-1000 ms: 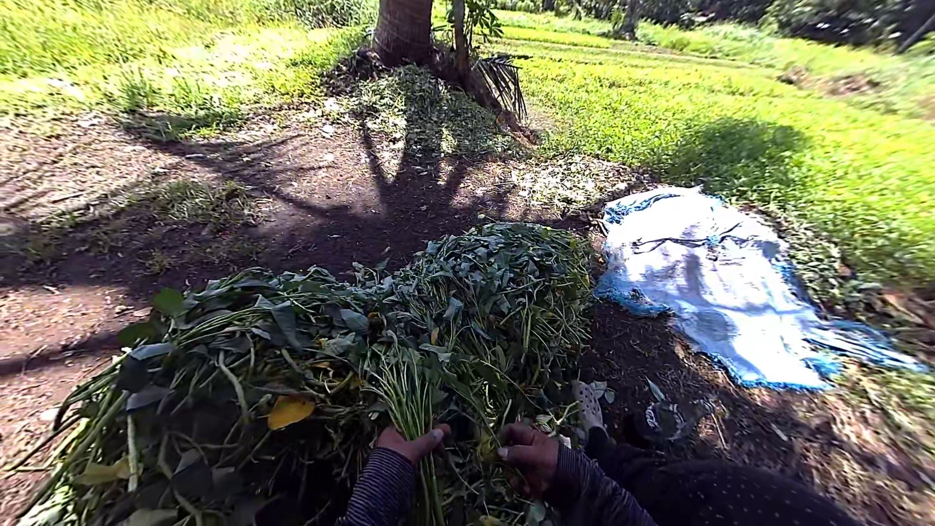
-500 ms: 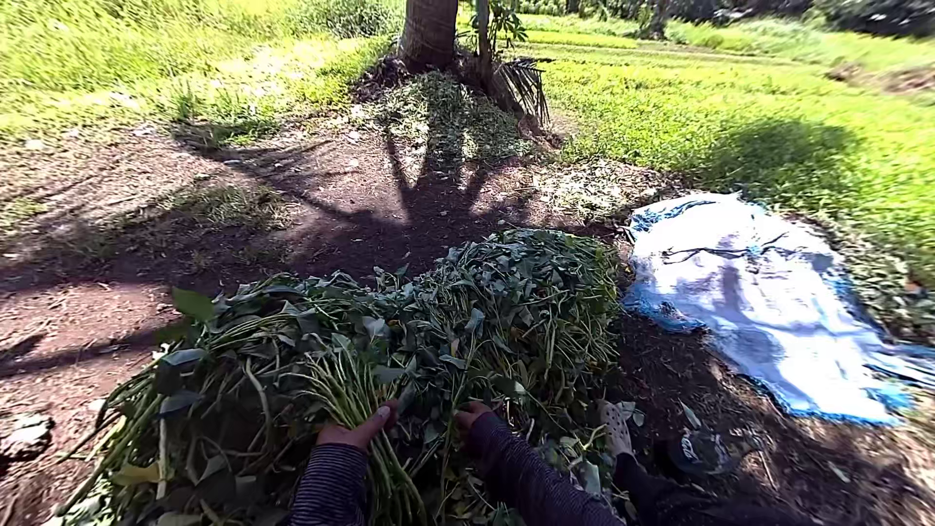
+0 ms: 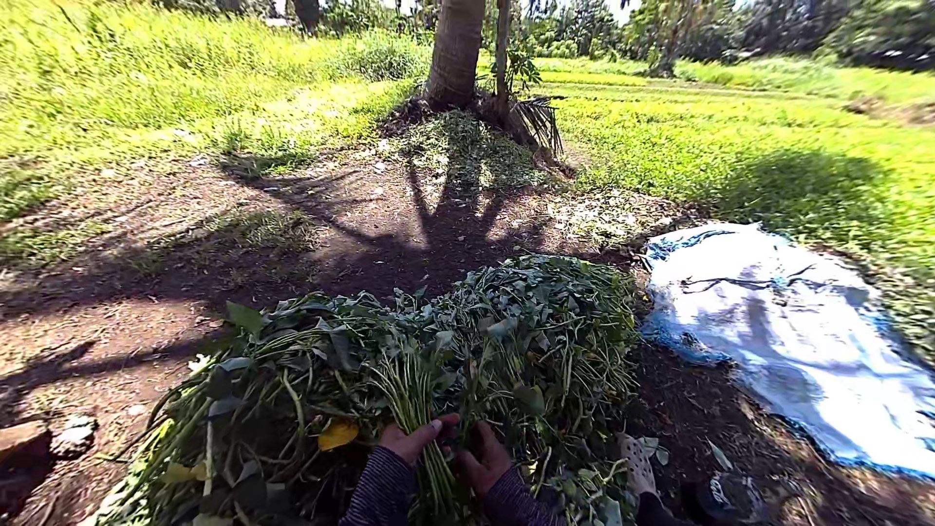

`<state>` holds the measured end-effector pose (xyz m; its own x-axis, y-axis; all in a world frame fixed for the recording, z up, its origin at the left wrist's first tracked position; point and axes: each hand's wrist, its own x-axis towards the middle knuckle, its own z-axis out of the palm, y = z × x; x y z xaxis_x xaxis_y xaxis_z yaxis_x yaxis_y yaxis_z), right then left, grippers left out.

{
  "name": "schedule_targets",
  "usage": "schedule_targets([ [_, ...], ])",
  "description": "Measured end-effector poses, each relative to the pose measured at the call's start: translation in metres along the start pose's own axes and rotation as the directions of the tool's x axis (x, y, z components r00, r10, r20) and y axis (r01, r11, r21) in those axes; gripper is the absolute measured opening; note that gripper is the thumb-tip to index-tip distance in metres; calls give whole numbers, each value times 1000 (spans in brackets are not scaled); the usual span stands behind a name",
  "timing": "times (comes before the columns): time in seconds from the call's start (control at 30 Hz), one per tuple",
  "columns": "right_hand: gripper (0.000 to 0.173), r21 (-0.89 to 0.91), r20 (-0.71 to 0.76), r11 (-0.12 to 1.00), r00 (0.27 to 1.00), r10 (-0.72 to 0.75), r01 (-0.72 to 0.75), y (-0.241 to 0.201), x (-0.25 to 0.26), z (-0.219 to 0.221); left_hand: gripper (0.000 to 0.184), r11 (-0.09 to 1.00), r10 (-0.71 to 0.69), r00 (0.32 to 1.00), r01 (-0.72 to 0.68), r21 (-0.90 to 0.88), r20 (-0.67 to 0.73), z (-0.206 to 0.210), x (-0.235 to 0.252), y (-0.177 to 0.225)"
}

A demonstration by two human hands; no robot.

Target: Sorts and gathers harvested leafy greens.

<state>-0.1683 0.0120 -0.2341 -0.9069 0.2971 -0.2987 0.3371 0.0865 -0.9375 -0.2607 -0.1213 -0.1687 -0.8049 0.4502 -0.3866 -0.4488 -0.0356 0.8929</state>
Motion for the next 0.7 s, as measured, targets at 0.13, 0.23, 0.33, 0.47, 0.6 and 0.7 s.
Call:
schedule_targets([
  [0.13,39,-206,22,975,997,-74,77,-13,-25,12,22,993,33,992,-17,119,-125,-2,2,-10],
  [0.23,41,-278,83,949,988,-133,151,-15,-37,13,27,985,22,997,-10,172,-70,-6,0,-12],
  [0.33,48,-281,202,948,975,-91,146,-23,-44,6,34,946,38,999,-25,324,-35,-10,-3,-12],
  [0.47,41,-271,377,961,925,51,58,-21,-41,-1,30,943,84,989,-40,331,-122,-15,-8,-8],
  [0.6,41,-350,427,924,904,14,151,-5,-50,-5,32,975,131,937,-62,214,-324,-19,-8,2],
  [0.7,43,-428,414,884,910,7,188,-7,-61,-7,34,986,99,919,-39,160,-383,-17,-6,5],
])
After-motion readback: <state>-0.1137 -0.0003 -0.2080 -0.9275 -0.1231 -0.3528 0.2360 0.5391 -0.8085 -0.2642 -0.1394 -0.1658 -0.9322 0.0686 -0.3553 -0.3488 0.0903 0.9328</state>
